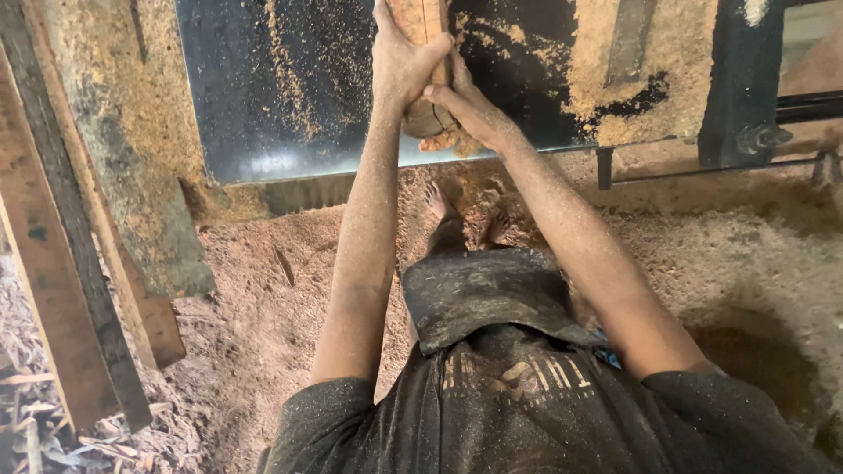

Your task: The person positions and guides large wood beams through a power saw at a workshop station, then wipes away sawdust from the work surface by hand.

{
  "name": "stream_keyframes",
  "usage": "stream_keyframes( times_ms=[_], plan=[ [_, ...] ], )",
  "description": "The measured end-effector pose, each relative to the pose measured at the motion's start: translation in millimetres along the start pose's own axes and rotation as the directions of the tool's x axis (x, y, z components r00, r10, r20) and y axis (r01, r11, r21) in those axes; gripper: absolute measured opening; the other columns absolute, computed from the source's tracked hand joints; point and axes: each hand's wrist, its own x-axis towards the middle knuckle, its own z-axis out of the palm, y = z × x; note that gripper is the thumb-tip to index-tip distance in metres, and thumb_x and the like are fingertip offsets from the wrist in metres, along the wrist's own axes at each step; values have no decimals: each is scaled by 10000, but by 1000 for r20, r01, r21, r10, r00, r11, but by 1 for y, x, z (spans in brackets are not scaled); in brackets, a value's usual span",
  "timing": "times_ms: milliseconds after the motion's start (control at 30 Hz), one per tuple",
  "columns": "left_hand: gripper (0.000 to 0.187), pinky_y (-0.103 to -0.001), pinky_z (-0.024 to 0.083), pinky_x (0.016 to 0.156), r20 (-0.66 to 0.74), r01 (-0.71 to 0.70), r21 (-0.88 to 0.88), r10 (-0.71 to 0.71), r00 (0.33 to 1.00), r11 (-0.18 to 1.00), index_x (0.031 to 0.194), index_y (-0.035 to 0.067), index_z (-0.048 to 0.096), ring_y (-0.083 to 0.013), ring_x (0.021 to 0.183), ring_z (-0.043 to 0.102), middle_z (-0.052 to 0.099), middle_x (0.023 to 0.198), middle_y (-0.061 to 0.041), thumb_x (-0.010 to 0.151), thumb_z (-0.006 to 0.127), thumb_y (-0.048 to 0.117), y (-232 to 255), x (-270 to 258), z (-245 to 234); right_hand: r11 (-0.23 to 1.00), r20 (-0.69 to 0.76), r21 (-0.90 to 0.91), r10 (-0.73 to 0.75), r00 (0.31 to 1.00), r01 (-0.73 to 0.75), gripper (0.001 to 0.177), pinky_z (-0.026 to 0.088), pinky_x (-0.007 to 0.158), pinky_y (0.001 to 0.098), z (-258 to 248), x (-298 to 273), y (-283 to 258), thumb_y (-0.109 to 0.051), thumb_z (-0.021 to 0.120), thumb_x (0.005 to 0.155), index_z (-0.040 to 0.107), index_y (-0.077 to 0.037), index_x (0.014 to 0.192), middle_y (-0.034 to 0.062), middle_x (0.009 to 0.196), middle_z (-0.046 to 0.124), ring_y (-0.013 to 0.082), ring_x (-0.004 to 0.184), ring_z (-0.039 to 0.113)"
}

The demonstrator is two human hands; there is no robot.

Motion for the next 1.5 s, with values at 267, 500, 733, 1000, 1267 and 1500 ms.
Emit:
stream_keyframes(
  times_ms=[267,500,733,1000,1267,1500],
  plan=[
    [1010,-448,628,929,-33,-10,14,11,999,1000,1494,-16,276,-430,1042,763,738,1143,-300,739,839,346,-1,-31,1,974,-53,-217,58,997,-69,990,104,1328,522,9,-26,25,-443,566,1071,-113,-60,1682,244,1787,14,351,1650,126],
    [1027,-452,610,935,-35,-4,-20,3,999,1000,1489,-28,267,-418,1053,754,719,1166,-310,717,840,333,9,-62,-5,998,-9,69,8,1000,-8,1001,248,1302,479,24,-48,18,-358,595,1004,-117,-77,1649,249,1724,128,352,1607,190],
    [992,-438,627,952,-17,24,-15,-24,1000,1000,1479,-35,295,-398,1069,769,737,1176,-289,735,836,336,9,-87,-6,998,-51,65,-20,999,24,999,271,1315,477,34,-71,26,-349,640,1004,-55,-58,1660,260,1711,216,362,1603,253],
    [1189,-406,648,906,0,39,-32,-39,999,999,1572,-49,106,-359,1014,788,734,1165,-277,701,819,336,14,-117,-12,992,-39,91,89,995,-85,1065,226,1275,526,53,-104,8,-400,639,954,-118,-85,1635,249,1711,72,366,1594,154],
    [1228,-380,667,866,32,83,-57,-81,996,995,1564,-109,77,-324,974,797,742,1149,-272,681,798,348,20,-150,-17,976,-191,199,129,973,-90,1011,152,1255,547,70,-141,16,-633,469,951,20,-92,1678,206,1748,4,364,1595,89],
    [1215,-397,635,935,19,44,-32,-44,999,999,1576,-93,66,-337,1056,766,713,1209,-272,713,805,336,26,-175,-19,544,55,745,527,848,-386,1063,394,1216,576,56,-123,55,-840,426,891,298,-63,1604,204,1625,435,364,1498,471]
  ],
)
